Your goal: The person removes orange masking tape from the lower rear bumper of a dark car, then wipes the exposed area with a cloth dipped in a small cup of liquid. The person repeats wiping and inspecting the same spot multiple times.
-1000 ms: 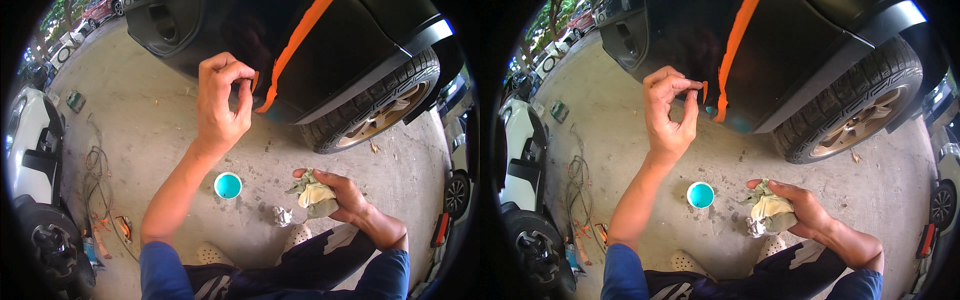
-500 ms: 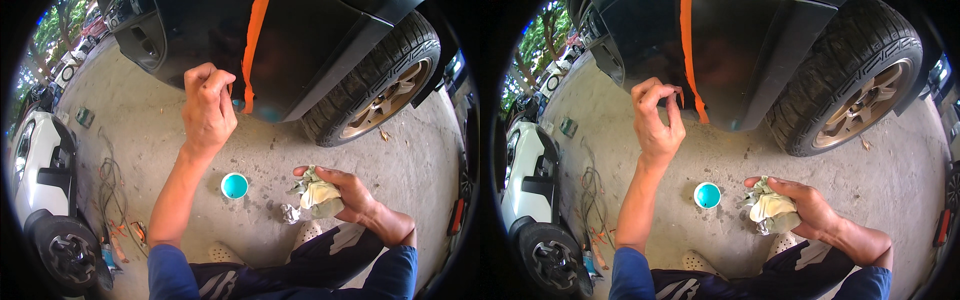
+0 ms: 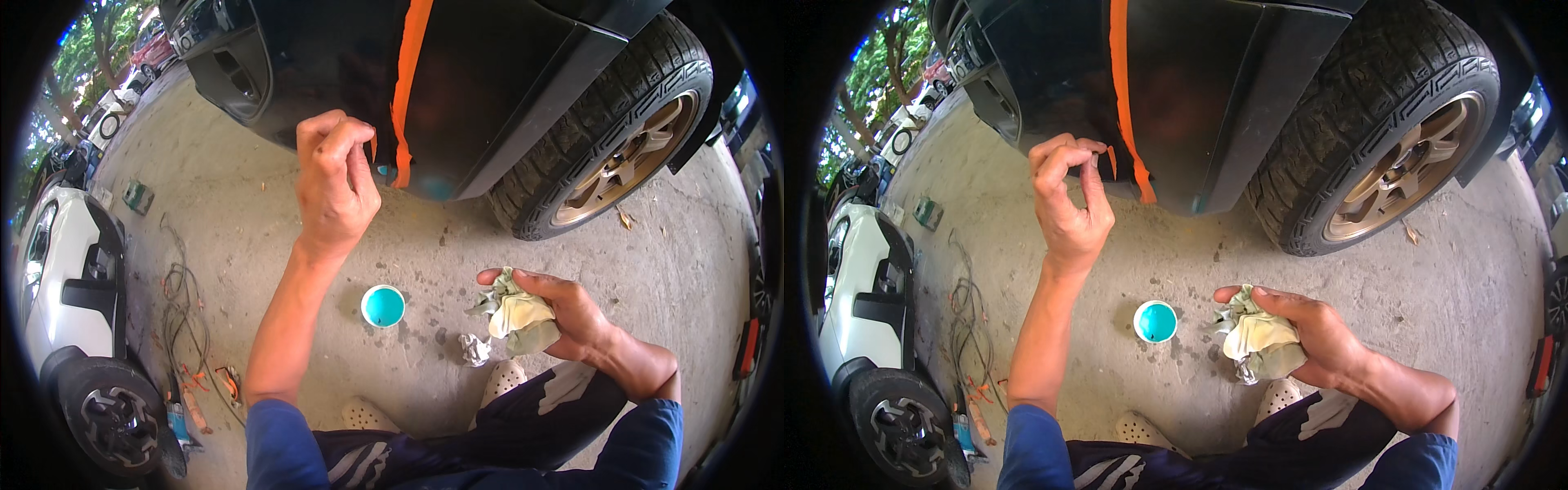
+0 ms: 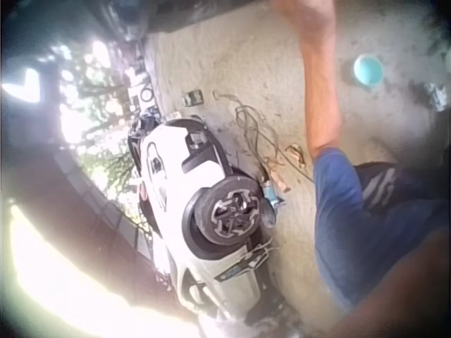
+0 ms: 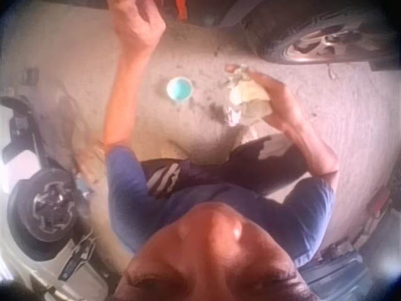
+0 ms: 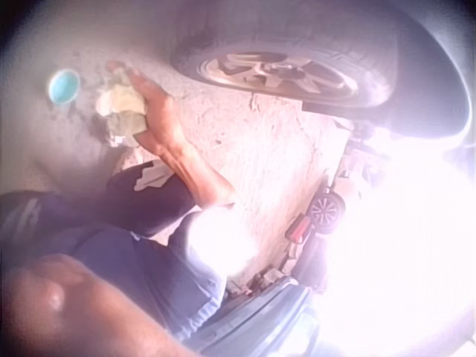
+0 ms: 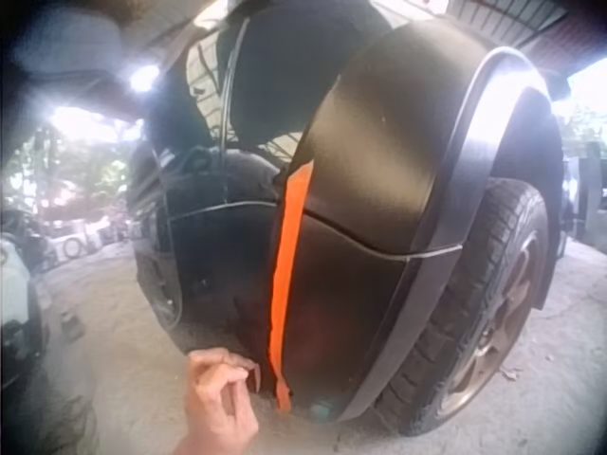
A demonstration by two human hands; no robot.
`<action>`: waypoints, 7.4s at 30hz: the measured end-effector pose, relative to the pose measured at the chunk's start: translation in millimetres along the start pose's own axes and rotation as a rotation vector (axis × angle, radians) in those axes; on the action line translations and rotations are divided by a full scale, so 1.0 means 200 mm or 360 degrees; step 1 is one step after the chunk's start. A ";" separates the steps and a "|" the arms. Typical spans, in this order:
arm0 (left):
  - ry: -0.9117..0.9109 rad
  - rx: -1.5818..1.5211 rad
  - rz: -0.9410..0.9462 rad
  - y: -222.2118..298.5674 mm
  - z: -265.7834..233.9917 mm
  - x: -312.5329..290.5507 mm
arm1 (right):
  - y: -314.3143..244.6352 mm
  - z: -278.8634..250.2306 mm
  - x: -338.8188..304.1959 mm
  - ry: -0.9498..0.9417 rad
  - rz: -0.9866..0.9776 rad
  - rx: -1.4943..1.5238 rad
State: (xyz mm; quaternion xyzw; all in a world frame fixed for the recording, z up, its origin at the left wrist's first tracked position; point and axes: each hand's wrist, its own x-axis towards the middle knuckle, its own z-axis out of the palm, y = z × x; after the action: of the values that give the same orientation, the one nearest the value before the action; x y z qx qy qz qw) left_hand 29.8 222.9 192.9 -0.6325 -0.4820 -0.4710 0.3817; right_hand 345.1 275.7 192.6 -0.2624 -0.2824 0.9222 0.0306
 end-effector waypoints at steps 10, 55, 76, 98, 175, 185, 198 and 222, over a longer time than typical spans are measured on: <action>-0.0116 0.0029 0.0014 -0.01 0.00 -0.03 | 0.01 -0.01 0.02 0.0039 -0.0022 0.0021; -0.0088 0.0044 0.0171 -0.05 0.00 -0.05 | 0.01 0.00 -0.01 0.0041 -0.0088 -0.0009; -0.0601 0.0088 -0.1685 -0.21 -1.21 -1.19 | 0.04 -0.01 0.04 0.0325 -0.0187 -0.0102; -0.1771 0.1521 -0.2236 -0.17 -2.28 -2.10 | 0.11 -0.02 0.35 0.0357 0.0039 -0.0067; -0.0915 -0.2199 -0.2341 0.56 -0.44 -1.06 | -0.58 0.97 0.00 0.2195 -0.2924 -0.2711; -0.0972 -0.2092 -0.2299 0.53 -0.45 -1.07 | -0.57 1.01 0.10 0.2330 -0.2827 -0.2963; -0.0940 -0.2028 -0.2334 0.53 -0.44 -1.11 | -0.62 1.03 0.05 0.2549 -0.2925 -0.3224; -0.1019 -0.1907 -0.2337 0.51 -0.43 -1.15 | -0.69 1.08 0.07 0.2601 -0.2821 -0.3610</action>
State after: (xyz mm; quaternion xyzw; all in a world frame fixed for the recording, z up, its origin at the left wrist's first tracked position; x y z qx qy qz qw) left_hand 88.7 59.1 -8.4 -0.3632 -0.5165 -0.5629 -0.5333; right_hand 212.2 285.5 411.7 0.3019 0.7308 0.4158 -0.4492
